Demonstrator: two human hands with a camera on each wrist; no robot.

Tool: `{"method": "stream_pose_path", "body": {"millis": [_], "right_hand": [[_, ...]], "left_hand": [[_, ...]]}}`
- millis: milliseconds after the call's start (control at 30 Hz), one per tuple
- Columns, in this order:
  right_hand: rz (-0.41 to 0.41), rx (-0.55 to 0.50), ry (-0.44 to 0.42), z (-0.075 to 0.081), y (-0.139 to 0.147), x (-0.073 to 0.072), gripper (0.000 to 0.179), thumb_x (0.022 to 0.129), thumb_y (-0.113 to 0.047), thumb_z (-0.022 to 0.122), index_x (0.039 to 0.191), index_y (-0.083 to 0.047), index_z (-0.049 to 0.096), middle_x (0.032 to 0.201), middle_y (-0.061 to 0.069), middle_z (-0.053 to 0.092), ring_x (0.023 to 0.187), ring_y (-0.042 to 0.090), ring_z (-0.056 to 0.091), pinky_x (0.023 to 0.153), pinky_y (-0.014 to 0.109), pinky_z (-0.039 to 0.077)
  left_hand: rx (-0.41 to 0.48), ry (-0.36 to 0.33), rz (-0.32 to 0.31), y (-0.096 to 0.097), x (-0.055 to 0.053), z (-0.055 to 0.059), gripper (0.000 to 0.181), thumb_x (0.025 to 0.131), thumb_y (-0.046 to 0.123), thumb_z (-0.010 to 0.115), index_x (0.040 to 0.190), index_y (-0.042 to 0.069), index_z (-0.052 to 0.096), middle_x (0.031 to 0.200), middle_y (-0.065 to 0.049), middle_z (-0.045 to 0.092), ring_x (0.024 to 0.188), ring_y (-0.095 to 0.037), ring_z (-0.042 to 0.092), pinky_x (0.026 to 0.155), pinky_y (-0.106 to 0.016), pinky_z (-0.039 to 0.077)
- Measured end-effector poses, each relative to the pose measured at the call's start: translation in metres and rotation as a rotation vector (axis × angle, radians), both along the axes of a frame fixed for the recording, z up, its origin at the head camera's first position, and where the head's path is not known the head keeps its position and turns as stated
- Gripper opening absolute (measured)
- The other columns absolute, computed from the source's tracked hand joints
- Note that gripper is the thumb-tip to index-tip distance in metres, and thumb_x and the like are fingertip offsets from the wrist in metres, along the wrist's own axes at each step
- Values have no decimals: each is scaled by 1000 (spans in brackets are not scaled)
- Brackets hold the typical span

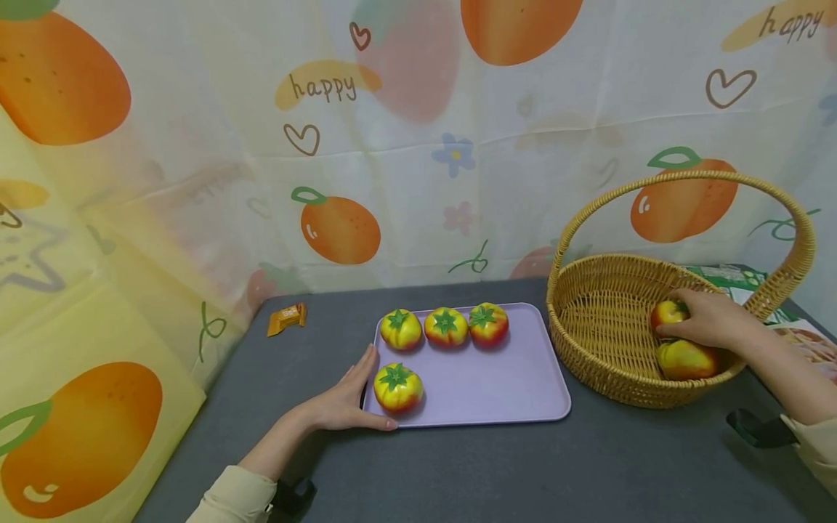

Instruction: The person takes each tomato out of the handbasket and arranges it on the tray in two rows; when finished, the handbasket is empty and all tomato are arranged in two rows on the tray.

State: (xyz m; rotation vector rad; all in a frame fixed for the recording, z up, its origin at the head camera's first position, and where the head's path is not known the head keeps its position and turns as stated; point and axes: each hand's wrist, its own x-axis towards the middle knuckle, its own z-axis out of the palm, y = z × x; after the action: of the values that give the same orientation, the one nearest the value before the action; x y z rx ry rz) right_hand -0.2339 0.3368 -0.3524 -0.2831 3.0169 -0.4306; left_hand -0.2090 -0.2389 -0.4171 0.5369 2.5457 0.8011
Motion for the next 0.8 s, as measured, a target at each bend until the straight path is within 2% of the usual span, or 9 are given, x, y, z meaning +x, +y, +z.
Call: {"method": "stream_pose_path", "body": {"millis": [333,800], "right_hand": [[15,-3,41,-1,-2,-1,72,84,-37,74,121,20,50,103,33,60,85,41,58,68,51,47],[46,-84,165,6,-32,3,70,87,-40,73,128,12,52,114,34,59,97,44,57,74,54,45]], "left_hand": [[1,0,-3,1,0,0,126,74,57,77,156,10,-7,162,-10,-13,148,-33,-2,115,-55,4],[14,1,-10,1,1,1,124,76,56,77,156,8,-5,162,-13,-12,147,-37,-1,114,-58,6]]}}
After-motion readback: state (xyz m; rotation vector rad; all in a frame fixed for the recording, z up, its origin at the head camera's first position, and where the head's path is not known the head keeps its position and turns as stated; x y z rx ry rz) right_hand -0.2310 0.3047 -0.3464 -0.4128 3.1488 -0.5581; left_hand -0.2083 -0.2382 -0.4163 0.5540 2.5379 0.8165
